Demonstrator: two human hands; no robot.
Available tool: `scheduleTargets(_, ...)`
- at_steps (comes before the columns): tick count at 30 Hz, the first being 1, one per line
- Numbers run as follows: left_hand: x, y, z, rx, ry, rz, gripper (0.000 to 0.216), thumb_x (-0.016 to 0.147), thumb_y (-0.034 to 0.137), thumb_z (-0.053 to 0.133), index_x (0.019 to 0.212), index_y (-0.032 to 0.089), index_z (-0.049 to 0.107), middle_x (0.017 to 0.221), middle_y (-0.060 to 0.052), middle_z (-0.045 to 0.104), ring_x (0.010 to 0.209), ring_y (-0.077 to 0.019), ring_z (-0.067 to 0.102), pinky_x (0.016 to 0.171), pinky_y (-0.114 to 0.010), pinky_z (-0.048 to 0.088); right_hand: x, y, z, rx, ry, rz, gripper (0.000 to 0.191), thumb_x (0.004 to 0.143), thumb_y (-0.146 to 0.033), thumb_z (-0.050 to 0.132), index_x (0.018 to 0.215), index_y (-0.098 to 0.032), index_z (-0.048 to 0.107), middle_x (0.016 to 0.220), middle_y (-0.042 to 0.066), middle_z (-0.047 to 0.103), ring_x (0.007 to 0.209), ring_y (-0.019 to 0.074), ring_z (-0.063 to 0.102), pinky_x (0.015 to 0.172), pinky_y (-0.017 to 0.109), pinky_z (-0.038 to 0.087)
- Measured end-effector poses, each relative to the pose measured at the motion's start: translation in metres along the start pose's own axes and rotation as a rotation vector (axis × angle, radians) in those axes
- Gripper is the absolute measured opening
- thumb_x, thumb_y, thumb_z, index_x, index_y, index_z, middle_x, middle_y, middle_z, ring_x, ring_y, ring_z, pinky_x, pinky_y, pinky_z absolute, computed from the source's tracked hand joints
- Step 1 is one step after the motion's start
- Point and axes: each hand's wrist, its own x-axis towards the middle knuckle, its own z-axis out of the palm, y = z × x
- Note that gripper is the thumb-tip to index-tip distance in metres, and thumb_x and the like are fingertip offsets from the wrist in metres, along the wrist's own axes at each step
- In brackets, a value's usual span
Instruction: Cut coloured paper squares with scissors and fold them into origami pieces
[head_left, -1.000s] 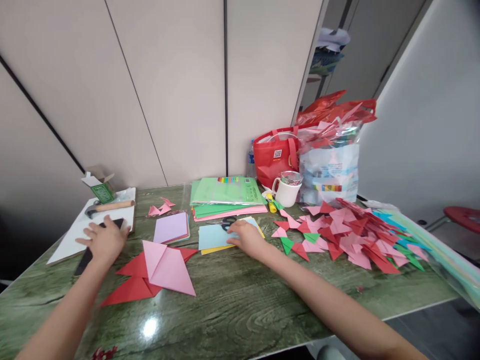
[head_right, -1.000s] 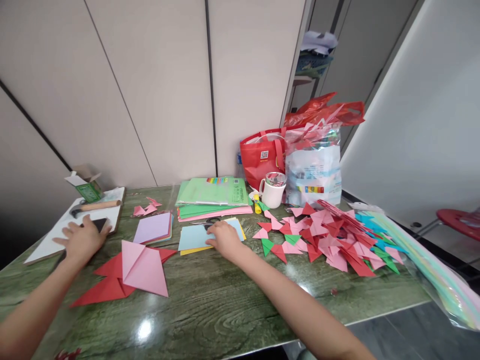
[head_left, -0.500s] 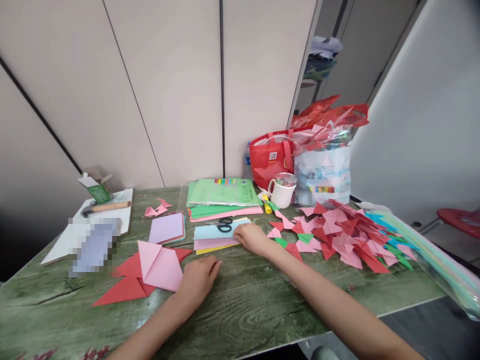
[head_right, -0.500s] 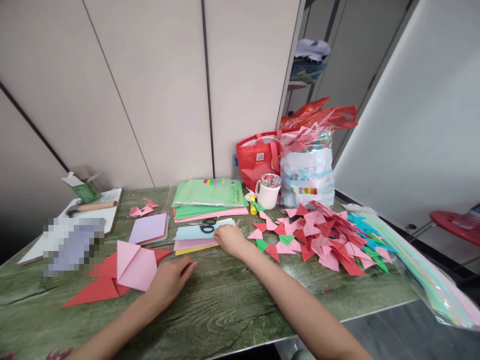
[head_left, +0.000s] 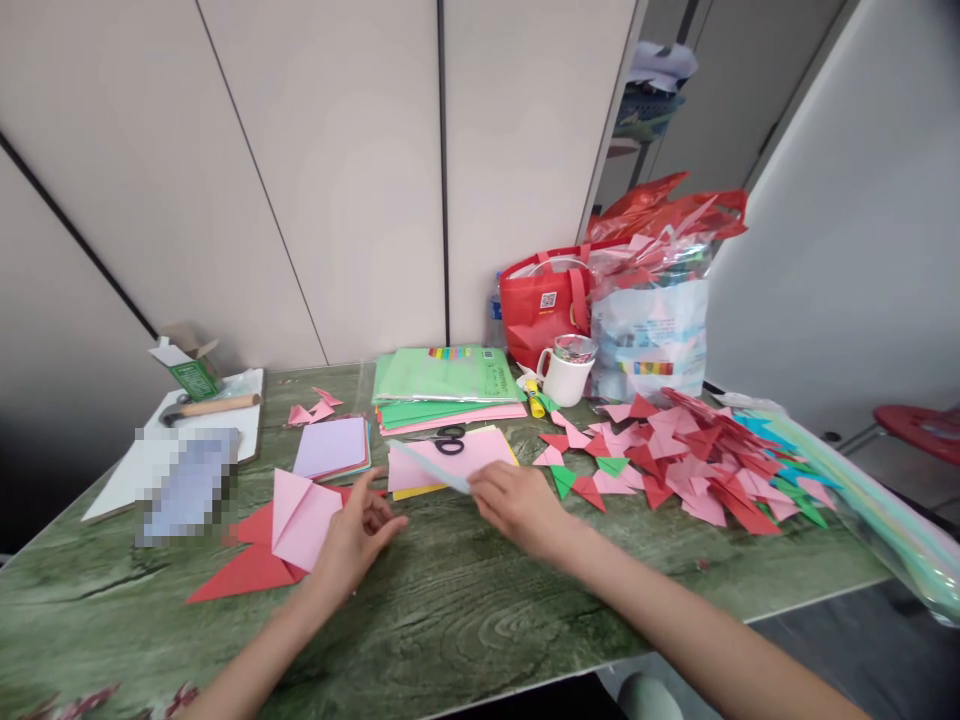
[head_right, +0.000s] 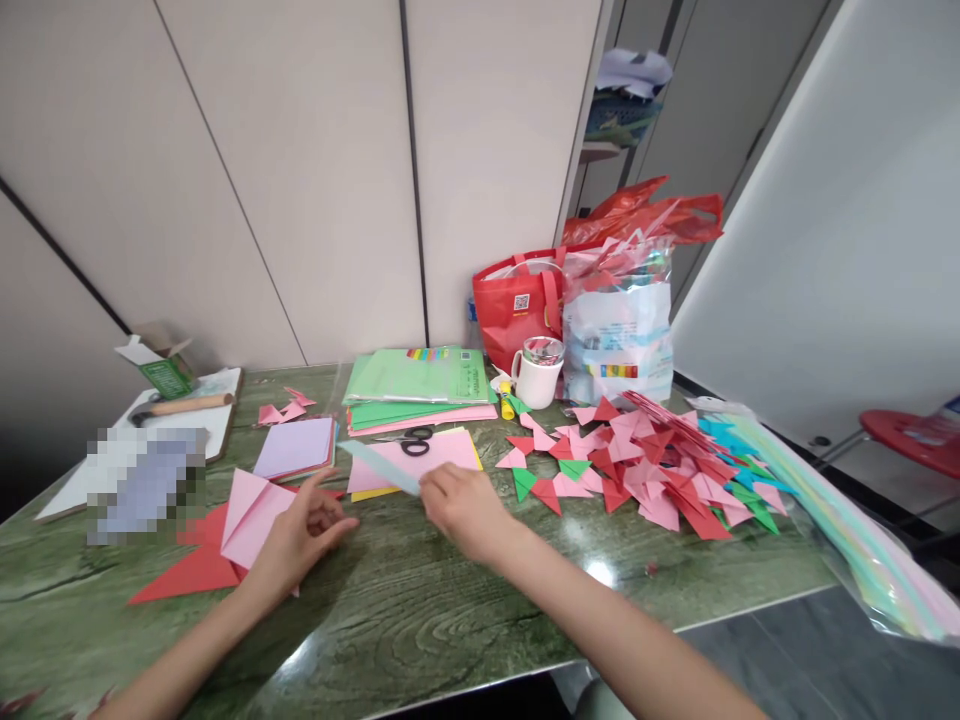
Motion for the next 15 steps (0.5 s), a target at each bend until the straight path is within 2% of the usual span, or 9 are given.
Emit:
scheduleTargets(2,-0.005,0.002,0.003,0.003,0.018,0.062,0.06,0.074,0.035,0.062,0.128,0.024,0.036,0.08,0.003,0.053,0.057,-0.0125,0.055,0.05,-0.024,0.047,-0.022,-0.008,0.0,-0.019,0.01,-0.11,0.014,0.086,-0.013,0.049,0.087,-0.014,0.063,0.093,0.007,0.069,0.082,0.0188,0.061,0.065,0.027,0.046)
scheduleTargets(4,-0.012,0.003,0.005,0.102,0.03,0.199,0.044,0.074,0.033,0.063,0.117,0.027,0.051,0.093,-0.001,0.051,0.072,-0.015,0.057,0.056,-0.026,0.05,-0.04,-0.011,0.001,-0.006,-0.008,-0.114,0.013,0.085,-0.011,0.05,0.085,-0.015,0.062,0.094,0.007,0.069,0.082,0.0183,0.061,0.063,0.027,0.046)
scheduleTargets(6,-0.018,0.003,0.005,0.195,0.053,0.344,0.03,0.076,0.029,0.062,0.106,0.028,0.058,0.103,-0.003,0.048,0.087,-0.0187,0.057,0.066,-0.029,0.052,-0.053,-0.009,0.001,0.037,-0.056,-0.095,0.013,0.084,-0.011,0.051,0.082,-0.016,0.062,0.096,0.006,0.068,0.084,0.018,0.061,0.064,0.027,0.047)
scheduleTargets(8,-0.021,0.004,0.004,0.231,0.116,0.416,0.031,0.077,0.025,0.061,0.108,0.026,0.056,0.105,-0.005,0.047,0.095,-0.021,0.055,0.076,-0.034,0.051,-0.059,-0.005,0.0,0.093,-0.114,-0.076,0.013,0.083,-0.012,0.051,0.079,-0.017,0.062,0.097,0.005,0.068,0.085,0.0178,0.061,0.065,0.027,0.047)
scheduleTargets(10,-0.023,0.005,0.002,0.226,0.169,0.436,0.041,0.077,0.021,0.061,0.116,0.023,0.05,0.111,-0.008,0.046,0.103,-0.0232,0.052,0.084,-0.039,0.049,-0.06,-0.002,-0.004,0.152,-0.167,-0.055,0.014,0.083,-0.012,0.051,0.078,-0.018,0.063,0.096,0.005,0.068,0.086,0.0178,0.06,0.067,0.027,0.047)
scheduleTargets(12,-0.021,0.006,0.0,0.228,0.107,0.492,0.042,0.078,0.013,0.058,0.118,0.022,0.049,0.124,-0.011,0.043,0.118,-0.0265,0.044,0.093,-0.044,0.044,-0.058,0.001,-0.011,0.212,-0.22,-0.029,0.015,0.083,-0.011,0.051,0.078,-0.018,0.064,0.095,0.005,0.068,0.086,0.018,0.06,0.07,0.028,0.047)
scheduleTargets(14,-0.019,0.005,-0.001,0.212,-0.073,0.59,0.034,0.081,0.006,0.053,0.109,0.024,0.057,0.127,-0.008,0.048,0.127,-0.0259,0.035,0.098,-0.045,0.039,-0.055,0.003,-0.021,0.273,-0.285,0.007,0.013,0.082,-0.012,0.054,0.078,-0.017,0.065,0.097,0.006,0.068,0.088,0.0182,0.06,0.073,0.029,0.046)
scheduleTargets(15,-0.017,0.004,0.0,0.183,-0.17,0.623,0.028,0.082,0.006,0.051,0.102,0.024,0.061,0.121,-0.006,0.055,0.127,-0.0241,0.036,0.099,-0.043,0.039,-0.053,0.004,-0.027,0.309,-0.323,0.03,0.01,0.082,-0.015,0.056,0.08,-0.018,0.066,0.099,0.006,0.068,0.09,0.0185,0.06,0.075,0.029,0.046)
